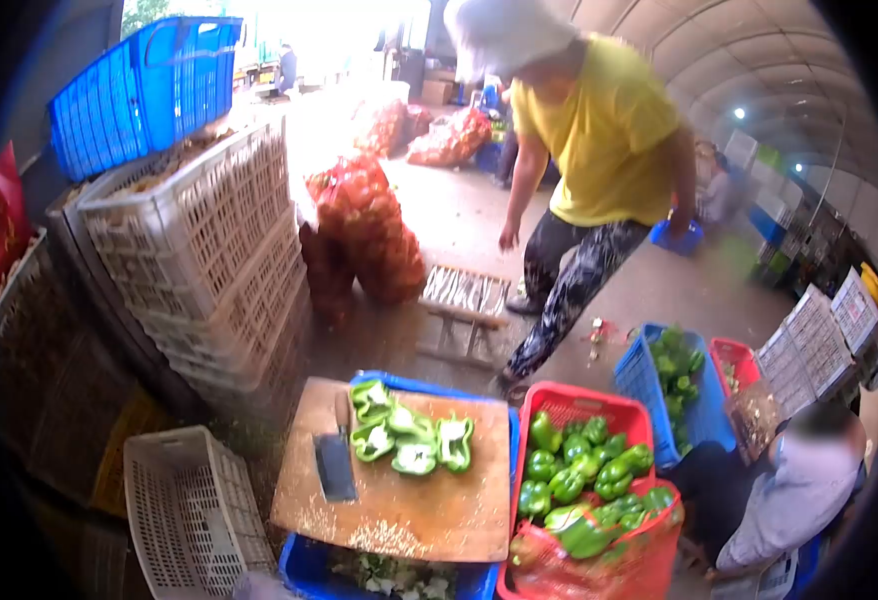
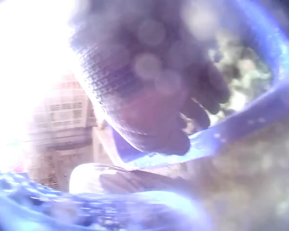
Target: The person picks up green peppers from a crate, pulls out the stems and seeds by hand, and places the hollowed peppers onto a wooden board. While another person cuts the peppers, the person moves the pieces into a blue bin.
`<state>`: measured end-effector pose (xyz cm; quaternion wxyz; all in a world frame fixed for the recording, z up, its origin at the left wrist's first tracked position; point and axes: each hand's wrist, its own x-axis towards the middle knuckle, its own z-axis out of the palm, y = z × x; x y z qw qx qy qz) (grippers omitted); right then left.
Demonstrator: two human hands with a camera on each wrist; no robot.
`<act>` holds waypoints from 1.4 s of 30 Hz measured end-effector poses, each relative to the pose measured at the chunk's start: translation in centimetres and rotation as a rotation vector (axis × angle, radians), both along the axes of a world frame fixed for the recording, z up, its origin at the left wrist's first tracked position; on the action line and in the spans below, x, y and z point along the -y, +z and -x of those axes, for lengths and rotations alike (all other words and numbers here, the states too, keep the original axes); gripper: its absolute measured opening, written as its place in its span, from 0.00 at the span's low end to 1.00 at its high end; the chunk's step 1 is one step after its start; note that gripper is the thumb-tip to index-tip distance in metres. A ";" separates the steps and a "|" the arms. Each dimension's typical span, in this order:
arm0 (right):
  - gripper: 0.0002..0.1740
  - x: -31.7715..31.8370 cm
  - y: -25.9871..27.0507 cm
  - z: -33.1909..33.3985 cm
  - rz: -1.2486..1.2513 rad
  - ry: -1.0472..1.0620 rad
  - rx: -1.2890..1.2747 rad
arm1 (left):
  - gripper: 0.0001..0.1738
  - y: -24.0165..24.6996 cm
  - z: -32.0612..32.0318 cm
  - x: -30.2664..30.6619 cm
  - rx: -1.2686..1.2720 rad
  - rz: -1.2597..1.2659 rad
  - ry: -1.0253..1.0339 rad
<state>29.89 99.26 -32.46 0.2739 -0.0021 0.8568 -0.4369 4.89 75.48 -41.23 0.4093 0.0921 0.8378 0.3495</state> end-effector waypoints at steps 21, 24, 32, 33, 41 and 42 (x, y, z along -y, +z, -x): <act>0.13 11.6 -12.4 -3.8 -0.639 -0.202 -0.015 | 0.40 -11.6 -5.4 18.6 -0.331 0.279 -0.233; 0.13 12.1 -14.0 -4.6 -0.684 -0.278 -0.086 | 0.41 -12.2 -6.2 19.4 -0.348 0.287 -0.366; 0.15 12.1 -14.2 -4.9 -0.696 -0.301 -0.081 | 0.39 -10.0 -6.0 26.5 -0.336 0.332 -0.749; 0.15 12.2 -13.6 -4.5 -0.680 -0.290 -0.078 | 0.40 -10.6 -5.5 26.9 -0.332 0.384 -0.778; 0.13 5.5 -15.2 -3.1 0.266 -1.119 0.035 | 0.34 -5.9 2.2 17.1 -0.090 -0.193 -0.304; 0.08 3.9 -14.8 -2.9 0.777 -1.316 0.087 | 0.33 -5.9 3.0 14.9 -0.093 -0.299 -0.213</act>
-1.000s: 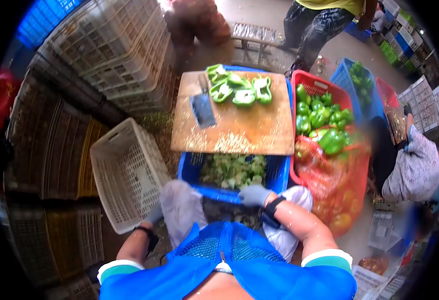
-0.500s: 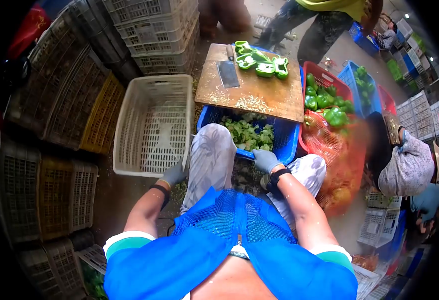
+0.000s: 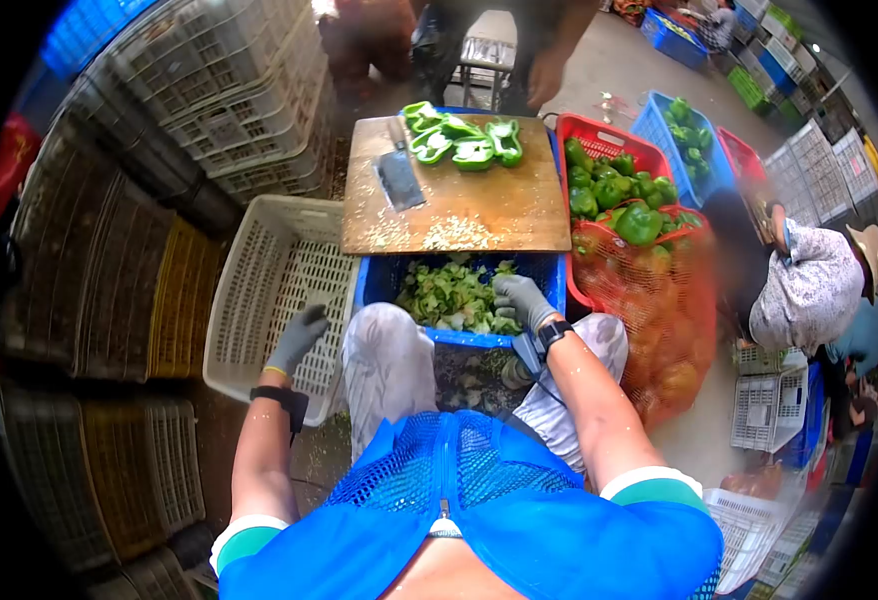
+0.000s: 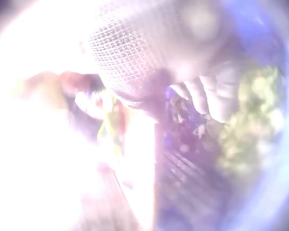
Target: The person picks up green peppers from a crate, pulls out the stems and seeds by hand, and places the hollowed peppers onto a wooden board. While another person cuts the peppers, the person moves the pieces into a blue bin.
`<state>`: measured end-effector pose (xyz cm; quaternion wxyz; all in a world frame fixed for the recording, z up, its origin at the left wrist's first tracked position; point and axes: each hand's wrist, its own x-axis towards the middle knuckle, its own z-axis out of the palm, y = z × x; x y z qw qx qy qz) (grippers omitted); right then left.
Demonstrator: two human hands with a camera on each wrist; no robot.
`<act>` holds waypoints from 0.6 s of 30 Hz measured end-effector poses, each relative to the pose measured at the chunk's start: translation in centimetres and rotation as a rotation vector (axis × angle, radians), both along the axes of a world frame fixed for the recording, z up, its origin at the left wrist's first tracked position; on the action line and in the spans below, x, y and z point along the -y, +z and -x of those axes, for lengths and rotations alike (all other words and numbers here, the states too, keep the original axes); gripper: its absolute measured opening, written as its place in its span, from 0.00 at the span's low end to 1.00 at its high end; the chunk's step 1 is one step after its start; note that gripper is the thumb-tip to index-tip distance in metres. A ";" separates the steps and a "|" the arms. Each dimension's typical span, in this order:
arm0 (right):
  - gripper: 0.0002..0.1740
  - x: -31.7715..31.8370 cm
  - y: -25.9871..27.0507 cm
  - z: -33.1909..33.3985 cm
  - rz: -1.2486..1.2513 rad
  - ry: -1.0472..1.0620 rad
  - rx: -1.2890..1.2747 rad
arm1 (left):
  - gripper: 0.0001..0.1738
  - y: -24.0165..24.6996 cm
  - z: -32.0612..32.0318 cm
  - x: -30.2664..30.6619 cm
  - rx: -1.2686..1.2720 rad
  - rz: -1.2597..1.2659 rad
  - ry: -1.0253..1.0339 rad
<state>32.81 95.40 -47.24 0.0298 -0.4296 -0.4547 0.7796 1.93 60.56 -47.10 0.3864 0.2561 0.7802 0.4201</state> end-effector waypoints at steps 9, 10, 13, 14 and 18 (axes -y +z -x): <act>0.19 -5.4 -3.7 4.2 0.400 -0.828 -0.449 | 0.63 -3.1 2.2 -15.2 -0.660 0.043 0.009; 0.18 -5.4 -4.4 3.9 0.359 -0.805 -0.442 | 0.63 -3.9 2.4 -15.4 -0.615 -0.032 0.018; 0.16 -4.0 -3.3 3.4 0.289 -0.849 -0.428 | 0.60 -3.9 2.6 -15.8 -0.476 -0.189 0.031; 0.16 -3.3 -2.9 3.3 0.271 -0.879 -0.414 | 0.59 -2.8 2.6 -16.0 -0.436 -0.200 0.023; 0.16 -2.8 -2.1 3.0 0.300 -0.931 -0.428 | 0.58 -1.2 2.9 -18.4 -0.357 -0.249 0.034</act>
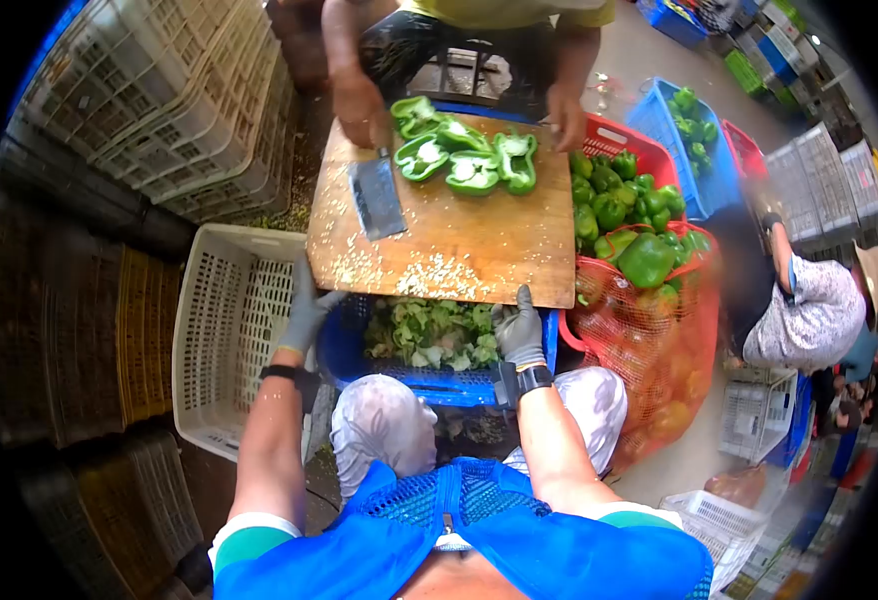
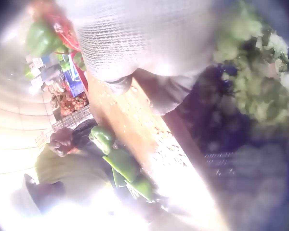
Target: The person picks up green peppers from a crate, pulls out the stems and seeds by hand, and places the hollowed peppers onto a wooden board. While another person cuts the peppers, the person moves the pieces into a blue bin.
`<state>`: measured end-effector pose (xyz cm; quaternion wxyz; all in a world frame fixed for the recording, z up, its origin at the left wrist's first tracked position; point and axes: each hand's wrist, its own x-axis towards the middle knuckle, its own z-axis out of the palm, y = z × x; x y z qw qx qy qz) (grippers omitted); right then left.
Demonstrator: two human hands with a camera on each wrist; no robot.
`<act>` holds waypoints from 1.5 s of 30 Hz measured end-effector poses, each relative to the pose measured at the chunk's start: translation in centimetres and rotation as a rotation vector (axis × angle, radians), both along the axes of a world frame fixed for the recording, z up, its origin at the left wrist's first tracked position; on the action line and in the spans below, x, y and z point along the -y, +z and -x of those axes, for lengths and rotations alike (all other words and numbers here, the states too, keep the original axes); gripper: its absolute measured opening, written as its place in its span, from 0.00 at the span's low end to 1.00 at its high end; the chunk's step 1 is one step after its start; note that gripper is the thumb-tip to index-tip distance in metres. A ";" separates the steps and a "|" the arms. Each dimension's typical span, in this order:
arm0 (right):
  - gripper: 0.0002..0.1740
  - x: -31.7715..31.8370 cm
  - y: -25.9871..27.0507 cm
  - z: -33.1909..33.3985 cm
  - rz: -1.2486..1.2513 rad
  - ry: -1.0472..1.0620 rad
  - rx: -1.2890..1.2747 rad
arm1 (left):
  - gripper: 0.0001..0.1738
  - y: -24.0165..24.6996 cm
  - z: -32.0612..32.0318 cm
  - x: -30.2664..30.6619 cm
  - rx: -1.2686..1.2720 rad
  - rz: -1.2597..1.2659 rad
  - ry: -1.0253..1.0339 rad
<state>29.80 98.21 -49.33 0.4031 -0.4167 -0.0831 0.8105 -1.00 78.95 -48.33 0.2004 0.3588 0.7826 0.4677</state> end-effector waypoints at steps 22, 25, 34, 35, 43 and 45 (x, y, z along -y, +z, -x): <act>0.21 -12.6 7.8 18.3 -1.697 0.745 1.766 | 0.46 -1.3 3.0 -0.8 -0.083 0.134 -0.126; 0.22 -12.2 6.5 18.9 -1.776 0.881 1.889 | 0.37 1.2 1.9 -1.4 -0.261 0.218 -0.053; 0.31 2.5 12.5 11.0 -1.303 0.942 0.652 | 0.28 4.7 -4.7 -4.3 1.714 -0.527 -0.203; 0.30 4.0 12.9 10.8 -1.281 0.950 0.549 | 0.28 5.9 -5.0 -4.3 1.758 -0.478 -0.243; 0.18 6.5 12.8 11.2 -1.056 1.004 0.183 | 0.26 9.2 -5.9 -3.5 1.482 -0.457 -0.162; 0.15 6.7 13.6 11.2 -1.285 0.961 0.401 | 0.22 9.1 -5.9 -3.4 1.411 -0.526 -0.130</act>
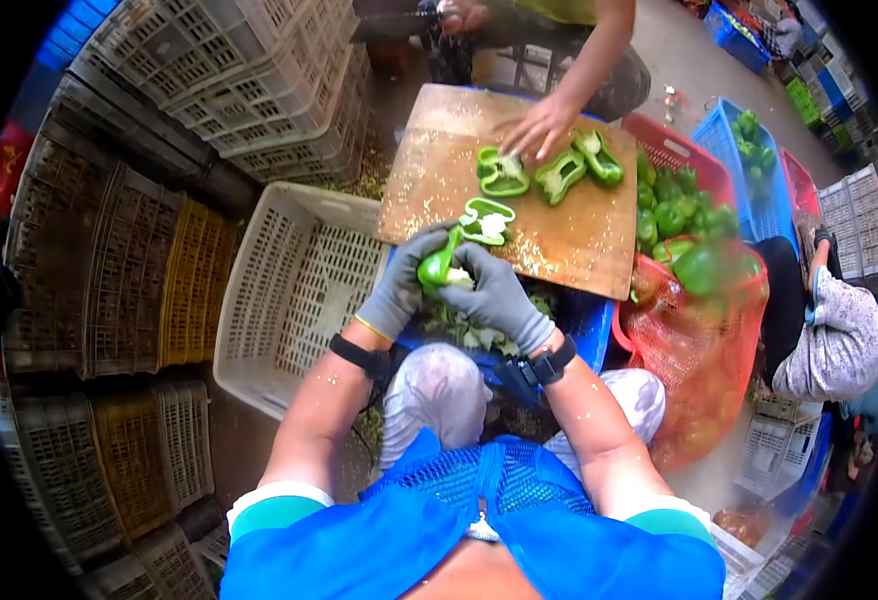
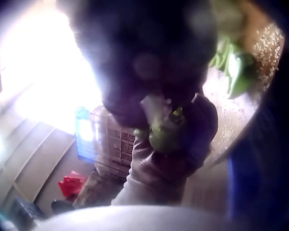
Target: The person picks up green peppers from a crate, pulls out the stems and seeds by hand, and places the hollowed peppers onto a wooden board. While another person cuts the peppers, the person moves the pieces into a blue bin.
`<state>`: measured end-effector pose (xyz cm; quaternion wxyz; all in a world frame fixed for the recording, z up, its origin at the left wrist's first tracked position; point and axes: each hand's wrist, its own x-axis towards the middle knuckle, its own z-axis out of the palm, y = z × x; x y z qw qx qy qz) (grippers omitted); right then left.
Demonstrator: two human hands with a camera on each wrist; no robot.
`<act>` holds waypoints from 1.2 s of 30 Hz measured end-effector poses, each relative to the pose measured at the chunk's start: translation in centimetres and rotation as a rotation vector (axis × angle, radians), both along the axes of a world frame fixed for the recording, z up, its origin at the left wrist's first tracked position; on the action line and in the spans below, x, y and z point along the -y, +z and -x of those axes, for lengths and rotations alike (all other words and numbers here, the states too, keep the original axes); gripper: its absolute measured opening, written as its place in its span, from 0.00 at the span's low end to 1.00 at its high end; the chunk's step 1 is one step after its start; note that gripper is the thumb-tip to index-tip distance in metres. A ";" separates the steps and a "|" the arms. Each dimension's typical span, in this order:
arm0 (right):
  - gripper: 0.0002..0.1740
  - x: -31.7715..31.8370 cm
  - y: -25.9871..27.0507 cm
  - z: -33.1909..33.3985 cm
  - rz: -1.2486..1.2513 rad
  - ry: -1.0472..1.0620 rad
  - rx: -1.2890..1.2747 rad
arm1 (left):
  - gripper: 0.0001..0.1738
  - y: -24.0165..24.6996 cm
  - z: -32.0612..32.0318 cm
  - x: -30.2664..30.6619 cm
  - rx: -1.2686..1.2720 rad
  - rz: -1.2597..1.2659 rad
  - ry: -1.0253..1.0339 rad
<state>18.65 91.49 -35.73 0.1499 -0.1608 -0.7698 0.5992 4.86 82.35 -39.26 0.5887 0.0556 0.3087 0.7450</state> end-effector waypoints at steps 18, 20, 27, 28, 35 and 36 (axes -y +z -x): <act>0.26 -8.1 -3.6 3.2 -0.983 0.170 0.465 | 0.29 -2.0 3.1 2.2 -0.307 0.410 -0.149; 0.32 -6.0 -4.1 2.8 -0.575 -0.008 0.279 | 0.26 -2.3 2.3 0.4 -0.035 0.275 -0.221; 0.20 -1.6 -1.9 0.9 -0.186 0.140 0.168 | 0.20 -1.6 -0.7 -0.9 -0.004 0.183 -0.028; 0.19 -1.3 -1.9 0.7 -0.232 0.114 0.148 | 0.21 -1.1 -1.0 -1.0 -0.049 0.227 0.020; 0.16 2.5 -0.6 0.3 -0.616 -0.099 0.052 | 0.24 1.3 -1.9 0.3 -0.282 0.350 0.337; 0.16 2.8 -0.5 0.4 -0.624 -0.107 0.043 | 0.24 1.3 -1.9 0.6 -0.321 0.363 0.385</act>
